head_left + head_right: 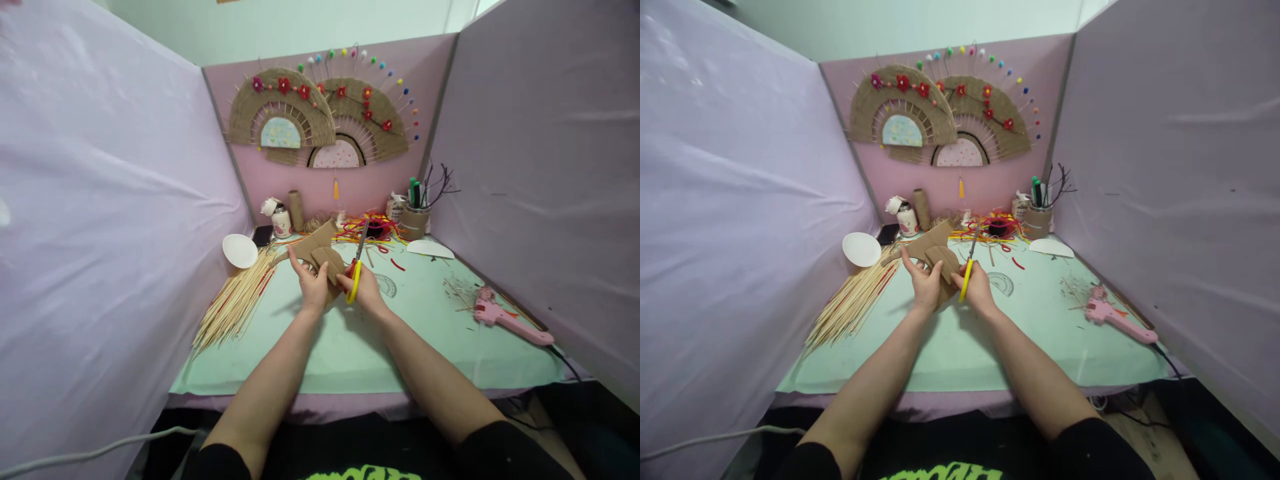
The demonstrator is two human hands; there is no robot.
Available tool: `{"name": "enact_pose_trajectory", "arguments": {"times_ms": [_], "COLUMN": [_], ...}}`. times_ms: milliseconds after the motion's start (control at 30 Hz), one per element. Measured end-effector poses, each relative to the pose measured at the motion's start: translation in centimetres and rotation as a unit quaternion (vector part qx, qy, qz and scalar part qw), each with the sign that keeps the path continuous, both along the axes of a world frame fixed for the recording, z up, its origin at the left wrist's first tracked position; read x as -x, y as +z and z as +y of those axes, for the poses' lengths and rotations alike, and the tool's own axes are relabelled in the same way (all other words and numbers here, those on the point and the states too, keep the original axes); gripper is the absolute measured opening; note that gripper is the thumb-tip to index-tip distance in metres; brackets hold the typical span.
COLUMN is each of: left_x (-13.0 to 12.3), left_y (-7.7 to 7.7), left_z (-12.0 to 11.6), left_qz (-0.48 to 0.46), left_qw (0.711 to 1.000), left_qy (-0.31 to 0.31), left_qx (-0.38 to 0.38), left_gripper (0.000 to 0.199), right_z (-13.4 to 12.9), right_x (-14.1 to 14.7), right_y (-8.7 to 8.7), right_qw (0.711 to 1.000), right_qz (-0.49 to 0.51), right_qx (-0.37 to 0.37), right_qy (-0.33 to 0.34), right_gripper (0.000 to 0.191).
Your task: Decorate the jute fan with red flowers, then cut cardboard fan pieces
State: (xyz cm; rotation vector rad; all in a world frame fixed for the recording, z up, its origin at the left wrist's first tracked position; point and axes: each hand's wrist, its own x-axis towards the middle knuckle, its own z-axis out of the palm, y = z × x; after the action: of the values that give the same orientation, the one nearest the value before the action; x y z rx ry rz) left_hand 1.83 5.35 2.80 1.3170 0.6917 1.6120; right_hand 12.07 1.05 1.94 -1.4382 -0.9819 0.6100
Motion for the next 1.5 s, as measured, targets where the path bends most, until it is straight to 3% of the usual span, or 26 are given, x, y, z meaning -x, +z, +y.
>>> {"name": "enact_pose_trajectory", "arguments": {"times_ms": [167, 300, 367, 433, 533, 600, 700, 933, 1033, 1133, 1200, 1267, 1300, 1400, 1500], "left_x": [0.4, 2.4, 3.5, 4.3, 4.8, 4.7, 4.4, 3.0, 2.6, 2.5, 2.6, 2.7, 2.6, 1.7, 0.6], "left_y": [0.5, 1.5, 1.9, 2.1, 2.3, 2.3, 2.2, 1.8, 1.7, 1.7, 1.6, 1.5, 1.3, 0.7, 0.2], "left_z": [0.6, 2.8, 3.9, 4.6, 4.7, 4.4, 4.0, 3.0, 2.5, 2.4, 2.6, 2.7, 2.7, 2.2, 1.2], "left_qz": [-0.021, -0.116, -0.173, -0.202, -0.188, -0.16, -0.105, -0.061, -0.039, -0.038, -0.048, -0.054, -0.056, -0.066, -0.055], "left_qw": [0.999, 0.992, 0.983, 0.977, 0.979, 0.984, 0.992, 0.995, 0.995, 0.994, 0.992, 0.991, 0.991, 0.993, 0.995], "left_qy": [0.027, 0.055, 0.038, 0.029, 0.021, 0.021, 0.041, 0.078, 0.083, 0.1, 0.114, 0.122, 0.122, 0.092, 0.043], "left_qx": [-0.027, -0.002, 0.041, 0.069, 0.077, 0.073, 0.057, -0.018, -0.029, -0.03, -0.025, -0.009, 0.003, 0.044, 0.065], "left_gripper": [0.1, 0.103, 0.104, 0.102, 0.099, 0.097, 0.095, 0.101, 0.1, 0.099, 0.098, 0.097, 0.097, 0.095, 0.092], "right_z": [-0.5, -0.7, -0.6, -0.4, -0.2, -0.2, -0.4, -0.1, 0.5, 1.1, 1.3, 1.2, 1.1, 0.9, 1.1], "right_x": [0.0, -1.0, -2.0, -2.9, -3.4, -2.9, -1.7, -0.1, 0.4, 0.5, 0.4, 0.5, 0.6, 1.5, 2.0], "right_y": [0.2, 1.1, 1.3, 1.0, 0.3, -0.3, -0.9, -1.3, -1.3, -1.2, -1.0, -0.7, -0.5, -0.2, -0.2], "right_qw": [0.997, 0.994, 0.99, 0.98, 0.937, 0.907, 0.886, 0.875, 0.892, 0.931, 0.97, 0.997, 0.997, 0.956, 0.948], "right_qz": [-0.073, -0.043, -0.066, -0.138, -0.288, -0.363, -0.417, -0.445, -0.415, -0.347, -0.239, -0.067, 0.028, 0.231, 0.282], "right_qx": [-0.033, -0.076, -0.037, 0.054, 0.183, 0.213, 0.205, 0.185, 0.166, 0.109, 0.054, 0.01, -0.004, -0.037, -0.085], "right_qy": [-0.002, -0.072, -0.116, -0.135, -0.077, -0.025, -0.001, 0.05, 0.057, 0.018, -0.001, 0.037, 0.078, 0.177, 0.117], "right_gripper": [0.023, 0.023, 0.02, 0.018, 0.02, 0.021, 0.026, 0.019, 0.018, 0.019, 0.02, 0.019, 0.021, 0.038, 0.05]}}
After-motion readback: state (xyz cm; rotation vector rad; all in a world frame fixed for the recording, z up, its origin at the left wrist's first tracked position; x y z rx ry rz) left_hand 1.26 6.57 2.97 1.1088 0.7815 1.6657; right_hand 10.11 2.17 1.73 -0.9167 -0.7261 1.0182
